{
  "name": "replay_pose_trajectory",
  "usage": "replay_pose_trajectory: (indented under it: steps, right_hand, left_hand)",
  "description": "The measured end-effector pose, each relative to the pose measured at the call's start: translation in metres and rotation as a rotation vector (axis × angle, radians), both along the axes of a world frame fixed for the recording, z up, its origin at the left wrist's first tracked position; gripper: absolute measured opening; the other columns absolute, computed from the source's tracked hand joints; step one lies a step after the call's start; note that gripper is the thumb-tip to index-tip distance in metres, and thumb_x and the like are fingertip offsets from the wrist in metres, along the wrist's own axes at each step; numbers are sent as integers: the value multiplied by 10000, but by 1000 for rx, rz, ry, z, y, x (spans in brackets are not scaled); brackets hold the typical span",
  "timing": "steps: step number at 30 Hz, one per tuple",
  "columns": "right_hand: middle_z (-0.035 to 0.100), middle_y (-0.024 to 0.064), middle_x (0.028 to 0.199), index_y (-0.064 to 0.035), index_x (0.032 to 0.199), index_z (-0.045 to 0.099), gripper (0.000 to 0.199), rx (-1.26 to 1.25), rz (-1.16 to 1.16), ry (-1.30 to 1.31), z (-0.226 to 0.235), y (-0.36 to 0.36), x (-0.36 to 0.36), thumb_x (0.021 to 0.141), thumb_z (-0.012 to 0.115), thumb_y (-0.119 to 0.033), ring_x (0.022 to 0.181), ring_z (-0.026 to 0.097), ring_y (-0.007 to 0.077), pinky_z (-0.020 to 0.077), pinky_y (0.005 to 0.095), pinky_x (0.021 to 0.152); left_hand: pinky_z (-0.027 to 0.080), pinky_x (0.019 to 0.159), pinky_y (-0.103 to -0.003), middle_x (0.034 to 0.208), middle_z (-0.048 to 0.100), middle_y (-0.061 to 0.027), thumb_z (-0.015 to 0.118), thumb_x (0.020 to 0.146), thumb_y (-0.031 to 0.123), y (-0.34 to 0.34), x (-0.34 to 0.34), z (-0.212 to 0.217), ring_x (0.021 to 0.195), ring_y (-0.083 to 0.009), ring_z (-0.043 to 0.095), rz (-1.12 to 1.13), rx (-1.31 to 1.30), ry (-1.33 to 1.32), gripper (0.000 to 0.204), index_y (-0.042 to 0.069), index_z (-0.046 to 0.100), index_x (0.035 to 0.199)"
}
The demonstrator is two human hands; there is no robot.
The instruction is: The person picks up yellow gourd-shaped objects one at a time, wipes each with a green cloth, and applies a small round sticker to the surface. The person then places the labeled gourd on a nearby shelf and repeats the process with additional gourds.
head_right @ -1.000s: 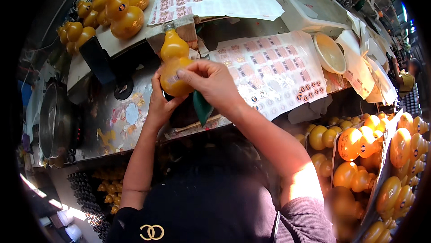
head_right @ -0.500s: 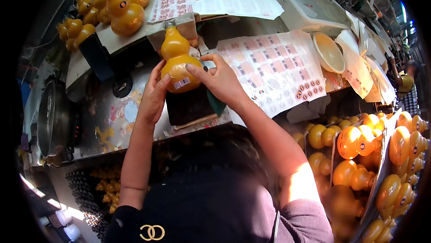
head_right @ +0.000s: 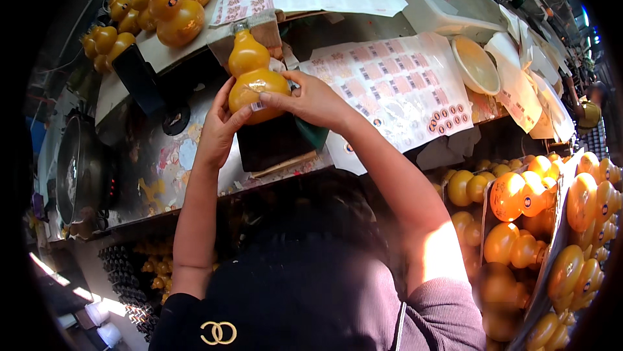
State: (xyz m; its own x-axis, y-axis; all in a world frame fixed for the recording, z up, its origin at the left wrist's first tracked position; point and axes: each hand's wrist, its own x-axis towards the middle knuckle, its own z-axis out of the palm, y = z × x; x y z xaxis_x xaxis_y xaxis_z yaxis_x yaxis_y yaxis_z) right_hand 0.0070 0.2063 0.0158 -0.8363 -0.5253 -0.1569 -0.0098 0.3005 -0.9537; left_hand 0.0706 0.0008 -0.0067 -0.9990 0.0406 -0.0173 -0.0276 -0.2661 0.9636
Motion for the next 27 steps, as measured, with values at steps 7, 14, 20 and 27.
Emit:
replay_pose_trajectory:
  steps: [7,14,20,27]
  right_hand:
    - [585,-10,696,9,1278,521,700,-24,0,39,-3,2,2,791,751,-438,613,519,59,409,212,580]
    - [646,47,796,19,1264,525,720,-40,46,-27,-11,6,-2,786,744,-472,692,583,85,457,229,632]
    - [663,96,841,33,1214,543,758,16,-99,127,-13,-5,-3,790,684,-579,727,611,117,481,243,656]
    - [666,98,849,36,1211,535,742,-64,-70,-10,-7,-3,1,783,713,-544,742,623,123,484,240,665]
  left_hand:
    - [386,1043,-312,1355,460,-124,746,826,159,2,3,0,1235,-196,478,6,-54,12,803,-9,276,1456]
    - [383,1041,-308,1354,460,-120,734,841,190,2,2,-1,1236,-188,473,-9,-65,38,789,-11,280,1454]
    - [380,1040,-307,1351,464,-120,727,849,212,2,1,-4,1233,-186,473,12,-88,38,775,-16,293,1449]
    - [368,1045,-303,1351,466,-118,692,877,256,-1,0,-5,1232,-184,473,9,-84,21,751,-24,294,1448]
